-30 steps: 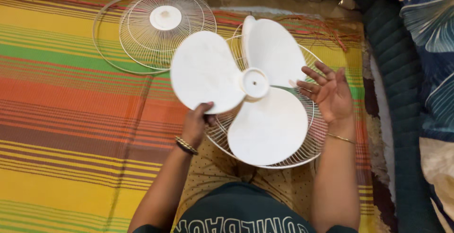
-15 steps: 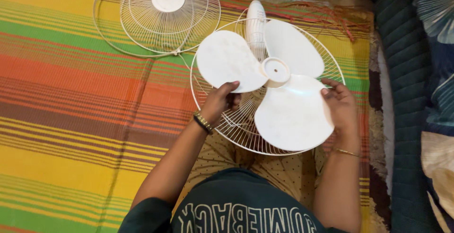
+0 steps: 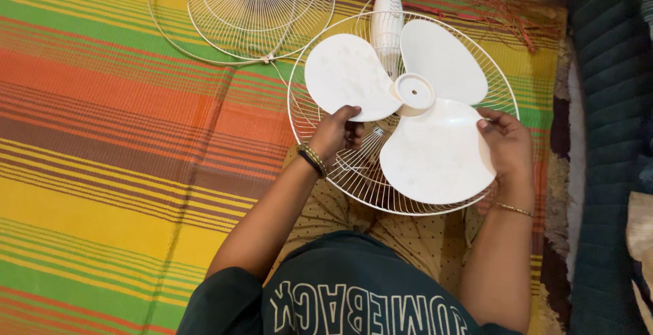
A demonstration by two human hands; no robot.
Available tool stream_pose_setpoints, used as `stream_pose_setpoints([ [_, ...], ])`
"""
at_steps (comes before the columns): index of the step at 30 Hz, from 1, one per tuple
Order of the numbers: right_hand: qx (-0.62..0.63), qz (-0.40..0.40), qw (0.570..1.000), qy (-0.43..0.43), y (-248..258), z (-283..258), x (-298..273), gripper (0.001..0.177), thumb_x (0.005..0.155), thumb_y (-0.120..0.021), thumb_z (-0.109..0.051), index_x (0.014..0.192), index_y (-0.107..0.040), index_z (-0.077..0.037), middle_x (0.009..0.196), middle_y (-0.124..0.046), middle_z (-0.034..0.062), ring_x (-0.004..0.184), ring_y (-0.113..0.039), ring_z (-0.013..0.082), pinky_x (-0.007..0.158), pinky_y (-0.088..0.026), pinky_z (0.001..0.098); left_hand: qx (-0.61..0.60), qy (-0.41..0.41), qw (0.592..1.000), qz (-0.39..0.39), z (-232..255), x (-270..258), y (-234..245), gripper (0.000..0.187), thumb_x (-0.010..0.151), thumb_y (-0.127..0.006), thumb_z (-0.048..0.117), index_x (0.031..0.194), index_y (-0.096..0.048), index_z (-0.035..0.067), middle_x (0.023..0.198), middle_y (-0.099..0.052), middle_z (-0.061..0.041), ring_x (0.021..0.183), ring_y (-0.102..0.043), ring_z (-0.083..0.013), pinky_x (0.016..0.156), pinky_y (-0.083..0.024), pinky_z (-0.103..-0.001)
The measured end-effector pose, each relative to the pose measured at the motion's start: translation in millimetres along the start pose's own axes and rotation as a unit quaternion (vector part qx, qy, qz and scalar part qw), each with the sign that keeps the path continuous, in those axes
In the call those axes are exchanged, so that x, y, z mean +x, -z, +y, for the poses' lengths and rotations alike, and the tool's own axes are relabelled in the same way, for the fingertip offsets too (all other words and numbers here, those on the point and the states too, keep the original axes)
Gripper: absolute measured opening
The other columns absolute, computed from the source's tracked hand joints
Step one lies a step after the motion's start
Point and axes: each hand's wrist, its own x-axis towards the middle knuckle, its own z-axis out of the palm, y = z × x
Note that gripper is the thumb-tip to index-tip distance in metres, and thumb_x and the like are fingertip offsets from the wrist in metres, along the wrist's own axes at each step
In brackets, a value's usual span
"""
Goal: The person assembles a white table fan on a colorful mat. They attach the fan blades to the motor hub, secure them with a nut, and then attach both the front and rear wire cages to complete the assembly.
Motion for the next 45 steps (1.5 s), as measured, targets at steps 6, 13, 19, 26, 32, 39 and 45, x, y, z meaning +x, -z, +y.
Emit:
stream_pose_setpoints([
  [6,0.018,0.001,1.0,0.018,-2,-5,-6,0.027,0.101,-0.067,-0.005,0.127,-0.068,0.002,0.108,-0.074,0.0076,0.09,-0.068,0.0085,0.08,-0.054,0.0215,-0.007,-0.039,0.999,-0.035,5,0,-2,0.043,0.095,-0.059,0.035,0.119,-0.059,0.0,0.1,-0.073,-0.013,0.083,-0.073,-0.0214,0.073,-0.062,-0.037],
  [13,-0.033,-0.051,0.993,-0.098,30,-26,31,0.029,0.101,-0.063,-0.006,0.128,-0.068,0.002,0.11,-0.074,0.0076,0.09,-0.068,0.0124,0.082,-0.055,0.0253,0.145,-0.141,0.975,-0.095,57,-5,-28,0.059,0.098,-0.051,0.051,0.13,-0.052,0.002,0.121,-0.074,-0.011,0.089,-0.073,-0.0203,0.077,-0.059,-0.034],
  [19,-0.064,-0.155,0.977,-0.131,63,-48,71,0.031,0.105,-0.059,-0.01,0.134,-0.066,0.001,0.114,-0.072,0.0075,0.093,-0.068,0.0133,0.083,-0.054,0.0266,0.135,-0.161,0.97,-0.122,84,4,-49,0.073,0.095,-0.045,0.064,0.13,-0.056,0.001,0.117,-0.076,-0.012,0.084,-0.076,-0.0195,0.077,-0.06,-0.035],
  [26,-0.039,-0.078,0.994,-0.073,39,-27,60,0.027,0.103,-0.064,-0.004,0.129,-0.069,0.003,0.109,-0.073,0.0077,0.089,-0.069,0.0118,0.081,-0.056,0.0246,0.132,-0.092,0.983,-0.092,71,17,-26,0.08,0.094,-0.036,0.071,0.125,-0.063,0.003,0.109,-0.078,-0.007,0.08,-0.071,-0.0157,0.072,-0.055,-0.034],
  [32,0.036,-0.049,0.998,-0.032,16,-13,27,0.029,0.101,-0.067,-0.004,0.128,-0.069,0.004,0.111,-0.074,0.0091,0.09,-0.069,0.0124,0.081,-0.056,0.0246,0.112,-0.11,0.984,-0.085,41,8,7,0.053,0.104,-0.044,0.045,0.119,-0.066,-0.001,0.108,-0.078,-0.01,0.084,-0.07,-0.018,0.076,-0.059,-0.035],
  [39,-0.002,-0.005,1.0,0.016,-12,-12,16,0.029,0.1,-0.066,-0.006,0.127,-0.069,0.004,0.112,-0.074,0.0106,0.09,-0.069,0.0134,0.079,-0.056,0.0251,0.143,-0.064,0.987,-0.025,32,4,27,0.045,0.103,-0.043,0.038,0.116,-0.065,0.002,0.108,-0.078,-0.011,0.077,-0.07,-0.0164,0.069,-0.058,-0.034],
  [45,-0.039,-0.031,0.998,-0.046,-21,-9,0,0.037,0.097,-0.067,-0.011,0.13,-0.066,0.004,0.115,-0.072,0.0108,0.096,-0.068,0.014,0.082,-0.055,0.0264,0.255,-0.078,0.962,0.057,38,-26,37,0.053,0.1,-0.054,0.047,0.109,-0.068,-0.003,0.097,-0.076,-0.012,0.073,-0.068,-0.0194,0.066,-0.054,-0.035],
])
